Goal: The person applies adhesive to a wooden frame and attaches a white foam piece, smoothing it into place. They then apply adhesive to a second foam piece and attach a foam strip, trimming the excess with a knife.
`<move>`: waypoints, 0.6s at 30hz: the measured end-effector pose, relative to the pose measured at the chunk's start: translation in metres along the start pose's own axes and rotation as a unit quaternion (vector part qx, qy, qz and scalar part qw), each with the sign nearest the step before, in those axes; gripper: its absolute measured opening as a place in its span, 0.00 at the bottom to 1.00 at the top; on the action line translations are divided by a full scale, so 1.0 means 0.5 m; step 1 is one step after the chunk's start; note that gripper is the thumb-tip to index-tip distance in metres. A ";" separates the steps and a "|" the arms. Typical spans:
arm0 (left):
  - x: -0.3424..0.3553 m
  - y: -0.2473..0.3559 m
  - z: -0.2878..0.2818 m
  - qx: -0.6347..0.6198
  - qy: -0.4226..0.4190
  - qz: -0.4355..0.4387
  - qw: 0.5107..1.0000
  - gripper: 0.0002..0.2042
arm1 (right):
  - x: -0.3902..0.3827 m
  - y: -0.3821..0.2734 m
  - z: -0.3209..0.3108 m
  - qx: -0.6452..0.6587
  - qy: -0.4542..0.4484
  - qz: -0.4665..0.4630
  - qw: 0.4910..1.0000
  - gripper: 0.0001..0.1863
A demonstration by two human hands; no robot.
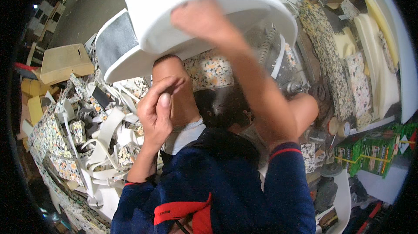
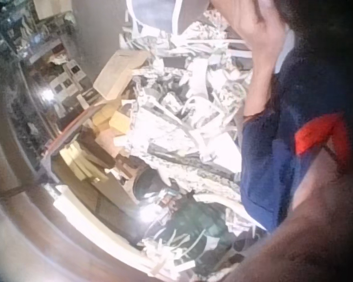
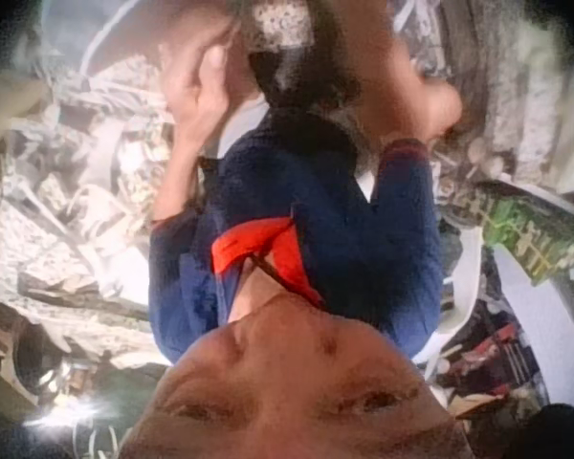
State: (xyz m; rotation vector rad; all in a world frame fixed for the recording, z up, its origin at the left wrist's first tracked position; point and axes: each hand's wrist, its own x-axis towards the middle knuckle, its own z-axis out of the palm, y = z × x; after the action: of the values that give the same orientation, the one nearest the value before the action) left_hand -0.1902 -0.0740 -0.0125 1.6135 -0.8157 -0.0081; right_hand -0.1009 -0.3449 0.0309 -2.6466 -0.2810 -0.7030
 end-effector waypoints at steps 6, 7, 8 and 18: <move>0.109 -0.039 0.066 0.296 -0.028 0.104 0.949 0.26 | 0.040 0.170 -0.207 -0.138 0.058 0.073 0.986 0.30; 0.139 -0.046 0.079 0.358 -0.010 0.136 0.923 0.29 | 0.051 0.193 -0.215 -0.154 0.055 0.077 0.983 0.30; 0.170 -0.054 0.087 0.407 -0.038 0.099 0.907 0.34 | 0.065 0.213 -0.212 -0.167 0.050 0.080 0.981 0.30; 0.325 -0.150 0.136 0.491 -0.148 -0.087 0.854 0.69 | 0.063 0.290 -0.062 -0.172 0.010 0.091 0.981 0.30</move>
State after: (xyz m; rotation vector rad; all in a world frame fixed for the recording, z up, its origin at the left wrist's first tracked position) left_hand -0.0618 -0.2154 -0.0231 2.7096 -0.9727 0.0384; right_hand -0.0460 -0.4859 0.0261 -2.9377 0.1002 -0.7755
